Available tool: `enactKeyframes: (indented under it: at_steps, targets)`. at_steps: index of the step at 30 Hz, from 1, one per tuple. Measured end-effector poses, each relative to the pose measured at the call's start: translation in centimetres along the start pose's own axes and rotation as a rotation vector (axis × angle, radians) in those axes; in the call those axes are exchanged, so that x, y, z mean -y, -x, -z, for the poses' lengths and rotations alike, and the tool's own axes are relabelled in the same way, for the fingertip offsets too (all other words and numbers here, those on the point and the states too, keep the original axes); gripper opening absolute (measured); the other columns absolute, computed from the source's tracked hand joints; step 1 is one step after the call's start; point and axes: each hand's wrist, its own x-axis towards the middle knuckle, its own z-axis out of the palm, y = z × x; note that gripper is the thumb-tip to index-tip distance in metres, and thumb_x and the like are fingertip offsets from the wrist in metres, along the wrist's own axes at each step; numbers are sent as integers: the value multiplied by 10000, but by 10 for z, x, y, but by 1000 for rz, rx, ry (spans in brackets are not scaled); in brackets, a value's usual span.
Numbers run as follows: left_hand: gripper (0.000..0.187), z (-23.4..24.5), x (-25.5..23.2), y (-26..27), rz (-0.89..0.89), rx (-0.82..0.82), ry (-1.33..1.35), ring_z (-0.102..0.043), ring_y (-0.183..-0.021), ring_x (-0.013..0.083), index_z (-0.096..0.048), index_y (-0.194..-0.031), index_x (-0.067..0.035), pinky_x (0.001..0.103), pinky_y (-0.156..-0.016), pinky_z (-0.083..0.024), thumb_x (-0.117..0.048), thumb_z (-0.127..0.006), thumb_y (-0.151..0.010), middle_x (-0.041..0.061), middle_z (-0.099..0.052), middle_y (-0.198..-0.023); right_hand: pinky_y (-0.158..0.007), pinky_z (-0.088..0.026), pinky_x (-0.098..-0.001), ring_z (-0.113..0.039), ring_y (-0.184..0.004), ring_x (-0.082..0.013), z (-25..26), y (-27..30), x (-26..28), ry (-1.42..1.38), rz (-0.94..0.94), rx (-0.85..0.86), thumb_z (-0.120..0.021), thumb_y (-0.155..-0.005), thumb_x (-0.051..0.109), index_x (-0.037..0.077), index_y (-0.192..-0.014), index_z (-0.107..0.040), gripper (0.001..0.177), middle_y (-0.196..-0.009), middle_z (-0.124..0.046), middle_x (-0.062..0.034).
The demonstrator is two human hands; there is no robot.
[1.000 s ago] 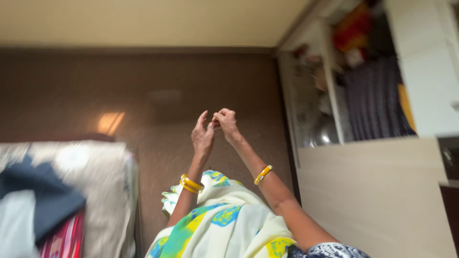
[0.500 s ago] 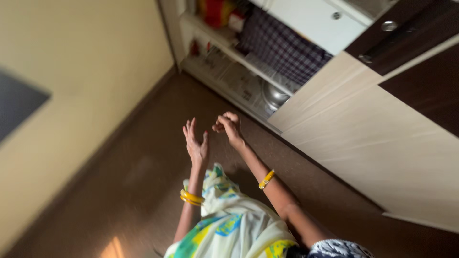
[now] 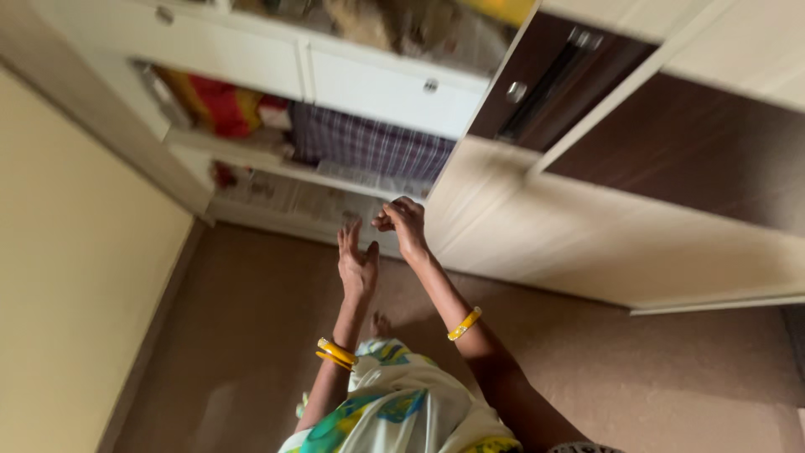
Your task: The person opens a wardrobe and removes several items including a plastic container, folded towels, shirts, pants, and a yellow shopping bag. The items are placed on a nearby bed. The person continues to remove more clothes and bags from the wardrobe and places them on the bed.
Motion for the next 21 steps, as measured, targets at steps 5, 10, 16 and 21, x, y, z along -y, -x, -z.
enactKeyframes:
  at_steps: [5, 10, 16, 21]
  targets:
    - [657, -49, -28, -85, -119, 15, -70, -295, -1497, 502, -518, -1479, -86, 545, -1149, -394, -110, -728, -857, 254, -454, -1562, -607, -630, -356, -762, -698, -226, 4, -86, 58, -24, 143, 58, -657, -982, 108, 12, -862, -638, 155, -787, -705, -112]
    - [624, -58, -60, -172, -251, -13, -187, -252, -1538, 502, -524, -1457, -44, 604, -1143, -436, -150, -732, -878, 239, -457, -1558, -619, -599, -330, -746, -718, -210, -12, -141, 99, -16, 204, 68, -669, -985, 107, 7, -894, -645, 137, -814, -708, -98]
    - [700, -59, -100, -280, -431, -14, -430, -141, -1602, 448, -473, -1545, -40, 805, -1136, -273, -197, -692, -899, 227, -359, -1672, -695, -575, -324, -719, -745, -194, -33, -197, 122, -59, 375, 6, -679, -986, 50, -21, -937, -660, 88, -853, -715, -122]
    - [883, -67, -114, -360, -495, 136, -493, -53, -1555, 442, -323, -1579, 13, 827, -1105, -196, -394, -699, -891, 270, -204, -1662, -730, -587, -341, -709, -793, -188, -32, -269, 147, -113, 502, -113, -686, -927, -36, -14, -985, -666, 66, -910, -710, -97]
